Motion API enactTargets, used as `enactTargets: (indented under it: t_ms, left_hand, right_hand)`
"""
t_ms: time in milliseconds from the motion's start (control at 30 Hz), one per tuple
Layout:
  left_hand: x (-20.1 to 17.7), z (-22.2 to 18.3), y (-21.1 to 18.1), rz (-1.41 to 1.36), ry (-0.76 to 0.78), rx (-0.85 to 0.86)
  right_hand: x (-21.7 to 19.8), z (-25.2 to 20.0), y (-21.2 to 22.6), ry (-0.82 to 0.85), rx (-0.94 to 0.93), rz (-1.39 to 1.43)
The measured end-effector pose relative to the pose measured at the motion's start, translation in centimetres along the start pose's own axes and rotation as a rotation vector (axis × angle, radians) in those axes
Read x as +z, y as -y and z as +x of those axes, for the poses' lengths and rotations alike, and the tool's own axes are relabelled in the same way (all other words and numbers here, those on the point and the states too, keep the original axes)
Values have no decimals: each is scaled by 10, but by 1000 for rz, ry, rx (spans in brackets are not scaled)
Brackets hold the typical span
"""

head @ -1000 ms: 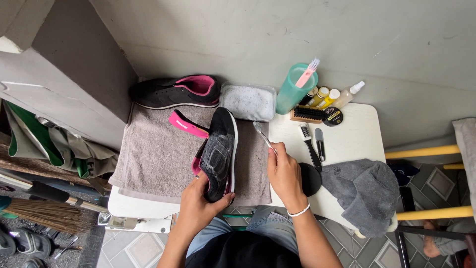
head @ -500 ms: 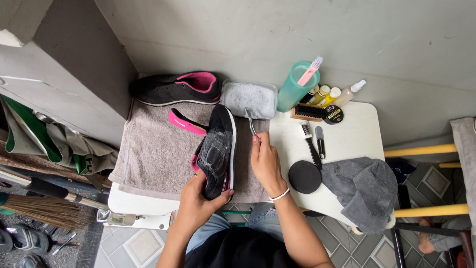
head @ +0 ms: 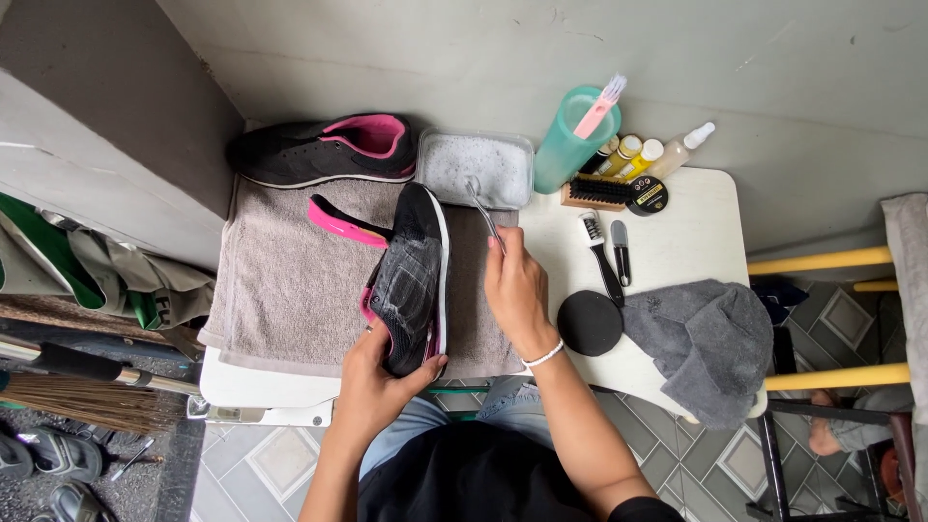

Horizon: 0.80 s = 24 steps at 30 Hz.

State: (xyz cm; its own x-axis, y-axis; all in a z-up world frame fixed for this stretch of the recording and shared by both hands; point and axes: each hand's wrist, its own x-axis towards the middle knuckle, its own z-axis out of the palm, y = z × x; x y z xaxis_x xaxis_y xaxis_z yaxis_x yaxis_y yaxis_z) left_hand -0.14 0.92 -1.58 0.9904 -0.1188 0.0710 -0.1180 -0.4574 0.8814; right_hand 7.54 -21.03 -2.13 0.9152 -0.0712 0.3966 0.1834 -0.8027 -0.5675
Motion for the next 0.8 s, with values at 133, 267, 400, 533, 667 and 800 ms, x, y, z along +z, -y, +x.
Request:
enactTargets:
  t_ms: [133, 267, 400, 533, 667, 800]
  left_hand:
    - [1, -1, -2, -9, -11, 19]
    - [2, 1, -2, -31, -16, 30]
    - [3, -1, 2, -6, -20, 26]
    - [6, 0, 7, 3, -10, 23]
    - [8, -3, 10, 29, -32, 16]
    - [8, -2, 7, 28, -25, -8]
  right_hand:
    - [12, 1, 1, 49, -33, -110]
    - [4, -16, 3, 154, 1, -51]
    - [1, -33, -7, 149, 112, 14]
    - [-26, -25, -3, 52, 226, 262]
    - [-37, -10, -18, -6, 239, 330]
    - [-32, 4, -28, 13, 229, 341]
